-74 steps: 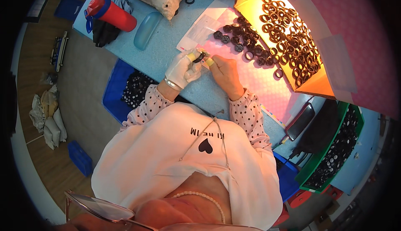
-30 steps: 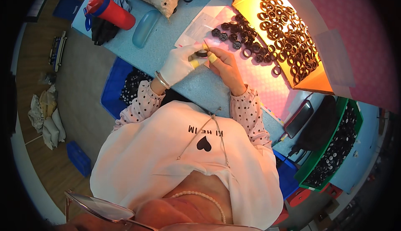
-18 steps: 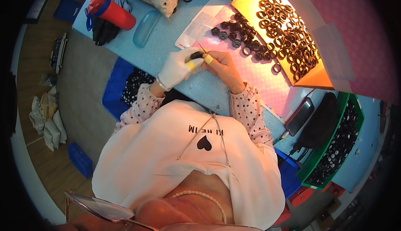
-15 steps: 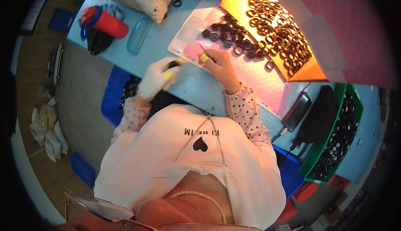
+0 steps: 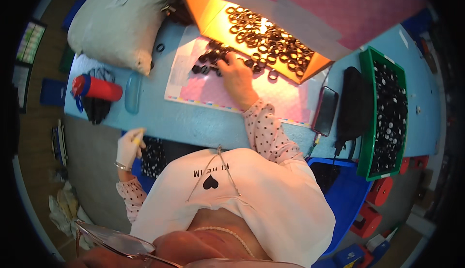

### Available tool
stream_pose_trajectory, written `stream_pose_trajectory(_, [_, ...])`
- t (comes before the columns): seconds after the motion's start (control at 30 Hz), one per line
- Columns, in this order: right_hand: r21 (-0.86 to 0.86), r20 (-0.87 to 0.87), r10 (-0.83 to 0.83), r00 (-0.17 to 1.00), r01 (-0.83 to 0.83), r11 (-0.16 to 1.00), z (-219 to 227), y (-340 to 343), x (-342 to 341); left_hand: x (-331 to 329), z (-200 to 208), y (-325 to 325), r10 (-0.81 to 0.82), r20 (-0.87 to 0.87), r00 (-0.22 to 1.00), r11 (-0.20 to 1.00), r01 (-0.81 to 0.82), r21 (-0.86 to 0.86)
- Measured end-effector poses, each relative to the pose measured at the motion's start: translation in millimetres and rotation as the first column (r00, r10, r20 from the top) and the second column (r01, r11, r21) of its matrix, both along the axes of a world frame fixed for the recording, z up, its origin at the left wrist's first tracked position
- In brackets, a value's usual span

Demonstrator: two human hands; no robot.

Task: Assembling small black components with green wires at a workbench.

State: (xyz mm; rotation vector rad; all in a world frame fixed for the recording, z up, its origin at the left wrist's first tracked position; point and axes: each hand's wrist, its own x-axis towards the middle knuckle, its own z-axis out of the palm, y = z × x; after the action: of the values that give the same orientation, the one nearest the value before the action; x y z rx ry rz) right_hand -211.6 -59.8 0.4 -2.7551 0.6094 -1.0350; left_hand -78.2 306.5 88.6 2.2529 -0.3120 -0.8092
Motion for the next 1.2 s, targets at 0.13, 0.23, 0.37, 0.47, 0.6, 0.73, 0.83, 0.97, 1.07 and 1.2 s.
stream_pose_trajectory(0.13, [-0.017, 0.022, 0.008, 1.0, -0.008, 1.0, -4, 3, -4, 14, 36, -137, -0.281, 0.219, 0.934, 0.906, 0.334, -0.26])
stream_pose_trajectory(0.23, [-0.001, 0.036, 0.018, 0.999, -0.018, 1.0, -2, 3, -6, 22, 30, -248, -0.516, 0.394, 0.761, 0.727, 0.632, -0.268])
stream_pose_trajectory(0.37, [0.092, 0.047, 0.1, 0.994, -0.104, 0.99, -2, 5, -5, 11, 6, -386, -0.543, 0.682, 0.491, 0.456, 0.854, -0.251])
stream_pose_trajectory(0.47, [0.091, 0.025, 0.115, 0.993, -0.117, 0.989, 1, 6, -5, 7, -36, -493, -0.718, 0.623, 0.31, 0.585, 0.753, 0.3])
stream_pose_trajectory(0.6, [0.213, 0.031, 0.185, 0.982, -0.187, 0.959, -18, 7, -7, 0, -72, -546, -0.806, 0.553, 0.211, 0.531, 0.67, 0.518])
stream_pose_trajectory(0.73, [0.562, 0.328, 0.264, 0.907, -0.412, 0.717, -3, 7, -15, -8, -84, -557, -0.819, 0.549, 0.166, 0.5, 0.676, 0.541])
stream_pose_trajectory(0.83, [0.472, 0.106, 0.231, 0.967, -0.254, 0.844, 12, 11, -14, -3, -81, -553, -0.81, 0.566, 0.153, 0.499, 0.687, 0.528])
stream_pose_trajectory(0.97, [0.299, 0.093, 0.165, 0.982, -0.186, 0.936, 6, 12, -6, 0, -73, -537, -0.785, 0.603, 0.142, 0.497, 0.726, 0.475])
stream_pose_trajectory(1.07, [0.269, 0.087, 0.171, 0.981, -0.188, 0.945, 0, 10, -7, 3, -54, -512, -0.741, 0.655, 0.144, 0.491, 0.782, 0.384])
stream_pose_trajectory(1.2, [0.318, 0.159, 0.136, 0.978, -0.181, 0.93, 12, 12, -8, 15, -7, -434, -0.589, 0.695, 0.413, 0.443, 0.884, -0.151])
